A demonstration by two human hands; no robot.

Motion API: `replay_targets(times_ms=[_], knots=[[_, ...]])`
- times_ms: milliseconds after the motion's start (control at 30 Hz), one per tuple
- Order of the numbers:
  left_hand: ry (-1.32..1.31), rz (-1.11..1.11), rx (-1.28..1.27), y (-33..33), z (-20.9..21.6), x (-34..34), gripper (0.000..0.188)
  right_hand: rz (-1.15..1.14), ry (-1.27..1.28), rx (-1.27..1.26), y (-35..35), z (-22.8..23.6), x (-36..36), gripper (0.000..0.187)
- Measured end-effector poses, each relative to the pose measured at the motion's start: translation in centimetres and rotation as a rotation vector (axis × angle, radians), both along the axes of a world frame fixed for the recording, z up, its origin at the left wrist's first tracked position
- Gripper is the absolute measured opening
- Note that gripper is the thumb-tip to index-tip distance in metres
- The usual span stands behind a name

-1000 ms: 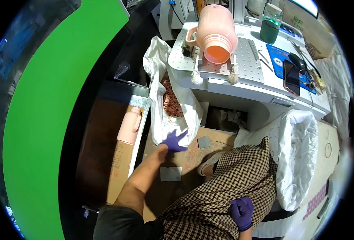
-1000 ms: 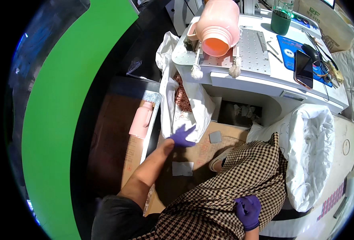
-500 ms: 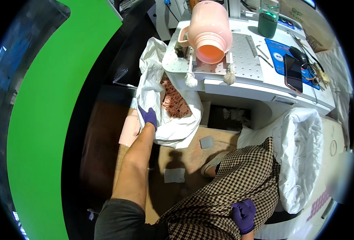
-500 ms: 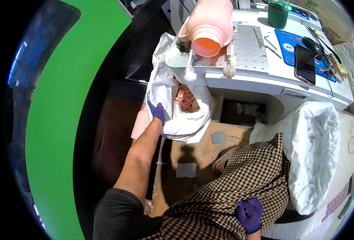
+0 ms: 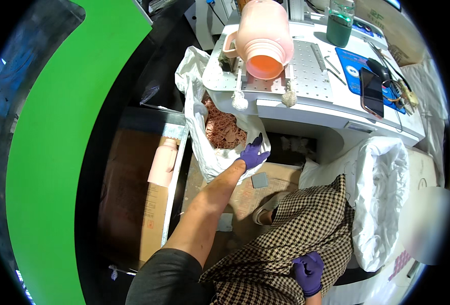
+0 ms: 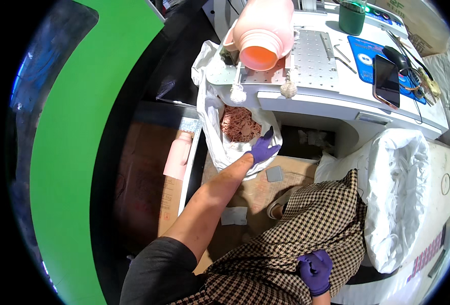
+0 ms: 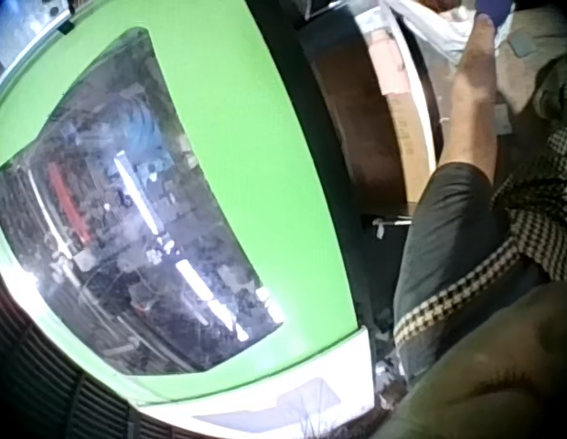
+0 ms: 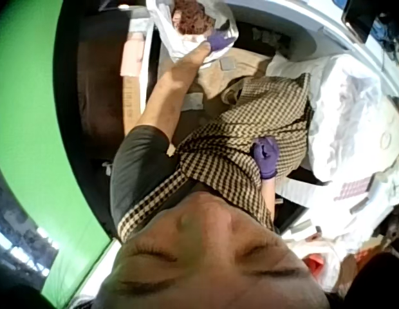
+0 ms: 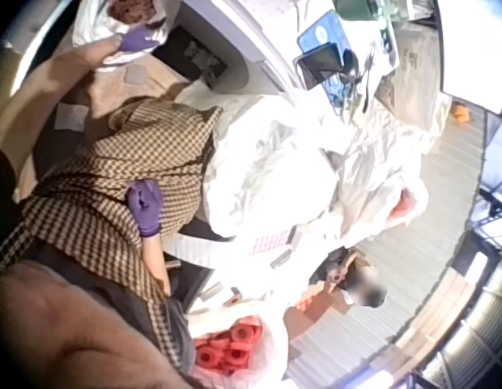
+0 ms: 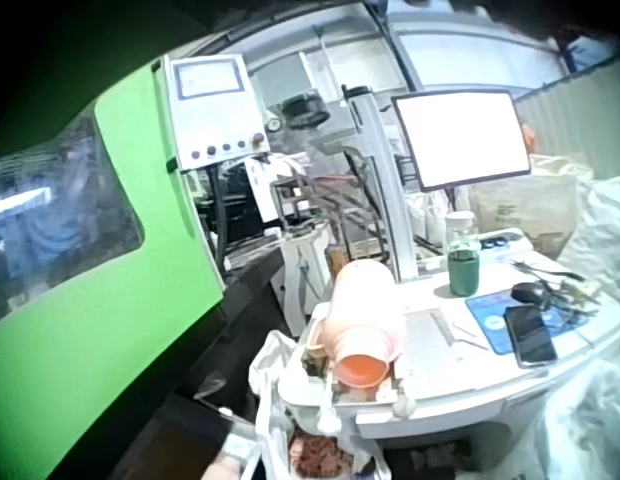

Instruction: The person sits on the floor and repeatedly assembles pink plastic containers by attaching red lids. They pick up a container, place a lid on it, and set the finished unit aside. The process is repeated multiple times.

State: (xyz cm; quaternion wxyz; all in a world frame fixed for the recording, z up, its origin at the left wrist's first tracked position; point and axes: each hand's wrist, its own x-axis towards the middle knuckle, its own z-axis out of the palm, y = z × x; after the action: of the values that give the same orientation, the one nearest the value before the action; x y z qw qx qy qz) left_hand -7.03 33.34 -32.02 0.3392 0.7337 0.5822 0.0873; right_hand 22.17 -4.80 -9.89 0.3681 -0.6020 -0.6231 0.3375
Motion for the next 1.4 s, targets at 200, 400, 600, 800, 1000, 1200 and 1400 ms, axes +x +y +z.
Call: replay_targets(times_ms=[200,400,600,800,1000,1200,1400], knots=[[0.129,-0.012,0.066,-1.0,2.4,-0.5,0.100,-0.008,0.035,-0.030,0.2,0.8,-0.1,0.010],[0.121,0.005,0.065,-2.6,4.7,-0.3,0.104,0.012,0.036,-0.035,0.2,0.8,0.1,0.011],[0.157,0.026,0.042,-2.9,4.6,-0.2,0.104,-0.010,0.061,0.022,0.3,0.7,-0.2,0.014],[0.145,0.073,-0.097,-3.1,4.5,0.2,0.102,0.006,0.050,0.015,0.2,0.9,0.1,0.013],[0.101,0.041,0.024,-4.1,4.0,-0.6,0.099,0.008,0.051,0.015,0.5,1.2,0.2,0.013],[0.204,0.042,-0.012,-4.0,3.7,-0.3,0.102,0.037,0.015,-0.031,0.2,1.0,0.1,0.011],[0.213,0.057,0.002,-4.5,3.4,-0.1,0.106,-0.016,0.042,-0.042,-0.3,0.5,-0.1,0.011]])
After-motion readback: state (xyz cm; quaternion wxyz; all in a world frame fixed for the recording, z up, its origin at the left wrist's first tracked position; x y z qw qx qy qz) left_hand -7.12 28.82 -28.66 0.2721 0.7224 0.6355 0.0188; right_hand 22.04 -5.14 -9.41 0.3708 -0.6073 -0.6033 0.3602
